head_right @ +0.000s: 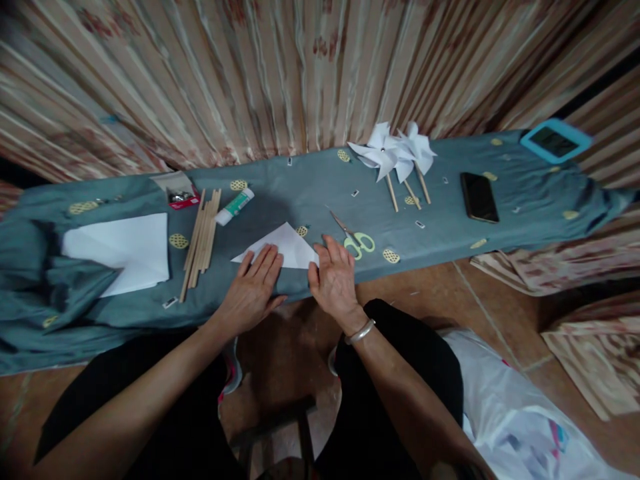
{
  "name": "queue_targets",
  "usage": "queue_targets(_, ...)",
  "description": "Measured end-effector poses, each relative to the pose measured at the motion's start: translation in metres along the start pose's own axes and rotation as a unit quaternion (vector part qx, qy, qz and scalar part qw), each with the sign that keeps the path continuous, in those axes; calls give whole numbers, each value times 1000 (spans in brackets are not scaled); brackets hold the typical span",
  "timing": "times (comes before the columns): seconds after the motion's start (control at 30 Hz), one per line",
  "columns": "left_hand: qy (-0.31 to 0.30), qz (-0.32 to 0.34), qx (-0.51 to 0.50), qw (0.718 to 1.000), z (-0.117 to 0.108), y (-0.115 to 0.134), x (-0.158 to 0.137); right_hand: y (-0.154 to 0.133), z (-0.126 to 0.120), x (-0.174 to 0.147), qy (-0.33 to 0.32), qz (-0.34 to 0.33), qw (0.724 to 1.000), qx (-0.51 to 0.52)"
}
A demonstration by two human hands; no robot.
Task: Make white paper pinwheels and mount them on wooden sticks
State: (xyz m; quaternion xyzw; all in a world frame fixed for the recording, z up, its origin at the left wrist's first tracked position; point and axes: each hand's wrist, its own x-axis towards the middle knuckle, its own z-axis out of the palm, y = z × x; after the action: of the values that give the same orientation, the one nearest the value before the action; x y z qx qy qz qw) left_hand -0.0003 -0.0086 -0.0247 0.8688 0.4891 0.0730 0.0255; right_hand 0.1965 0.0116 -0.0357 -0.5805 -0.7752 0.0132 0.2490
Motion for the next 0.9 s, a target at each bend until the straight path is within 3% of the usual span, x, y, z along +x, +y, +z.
queue_targets(0.4,39,-47,44,997,0,-31,-51,25,-9,-15,14,6,999,41)
queue_targets(0.6,26,-67,55,996,-1,-27,-53,23,-12,-13,-8,24,998,55)
queue_targets(0.9,36,-72,37,996,-3,-22,-54,12,-23,4,-25,72,984,162)
